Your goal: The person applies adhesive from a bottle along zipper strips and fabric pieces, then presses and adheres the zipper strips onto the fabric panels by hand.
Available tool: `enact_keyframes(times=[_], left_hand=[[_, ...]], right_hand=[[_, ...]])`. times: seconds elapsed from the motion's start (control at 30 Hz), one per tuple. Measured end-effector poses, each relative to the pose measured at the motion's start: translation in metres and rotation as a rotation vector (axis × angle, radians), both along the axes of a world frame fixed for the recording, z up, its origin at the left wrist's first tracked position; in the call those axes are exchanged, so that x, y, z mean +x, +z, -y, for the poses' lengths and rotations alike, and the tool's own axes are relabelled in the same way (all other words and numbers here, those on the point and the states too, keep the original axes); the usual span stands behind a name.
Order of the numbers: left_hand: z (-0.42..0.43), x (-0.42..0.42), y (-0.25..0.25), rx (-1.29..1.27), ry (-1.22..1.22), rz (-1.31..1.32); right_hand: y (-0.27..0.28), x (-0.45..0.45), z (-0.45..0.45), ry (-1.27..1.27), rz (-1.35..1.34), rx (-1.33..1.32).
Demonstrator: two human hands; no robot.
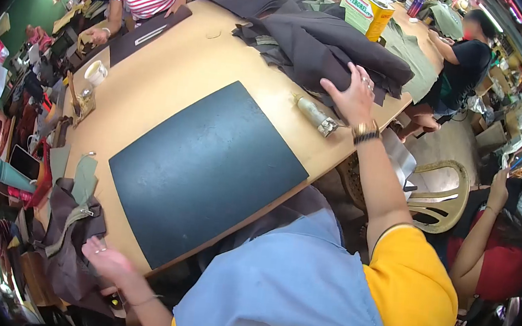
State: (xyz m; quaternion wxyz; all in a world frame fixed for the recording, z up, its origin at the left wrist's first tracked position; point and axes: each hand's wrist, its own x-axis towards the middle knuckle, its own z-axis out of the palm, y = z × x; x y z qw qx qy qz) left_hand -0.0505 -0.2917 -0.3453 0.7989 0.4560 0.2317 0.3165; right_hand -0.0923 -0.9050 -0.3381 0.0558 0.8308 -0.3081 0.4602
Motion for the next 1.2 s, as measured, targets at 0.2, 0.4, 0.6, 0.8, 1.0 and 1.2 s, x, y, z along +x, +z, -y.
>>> enact_keyframes(times=[0.2,0.4,0.6,0.8,1.0,1.2], left_hand=[[0.080,-0.029,-0.041,0.493,-0.779,-0.018],[0.121,-0.032,-0.018,0.718,-1.102,0.105],[0.132,-0.040,-0.006,0.621,-1.099,0.125],[0.126,-0.032,0.008,1.055,-1.082,-0.017],[0.099,0.016,0.028,0.706,-0.916,-0.246],[0.122,0.069,0.020,1.551,-0.988,-0.307]], right_hand=[[0.054,0.074,0.000,0.491,0.191,0.397],[0.083,0.050,-0.166,1.022,-0.021,0.376],[0.034,-0.049,-0.266,1.870,-0.697,0.719],[0.041,-0.043,-0.234,1.637,-0.379,0.724],[0.153,-0.067,-0.228,1.785,-0.034,0.297],[0.206,-0.126,-0.229,2.097,-0.140,0.121]])
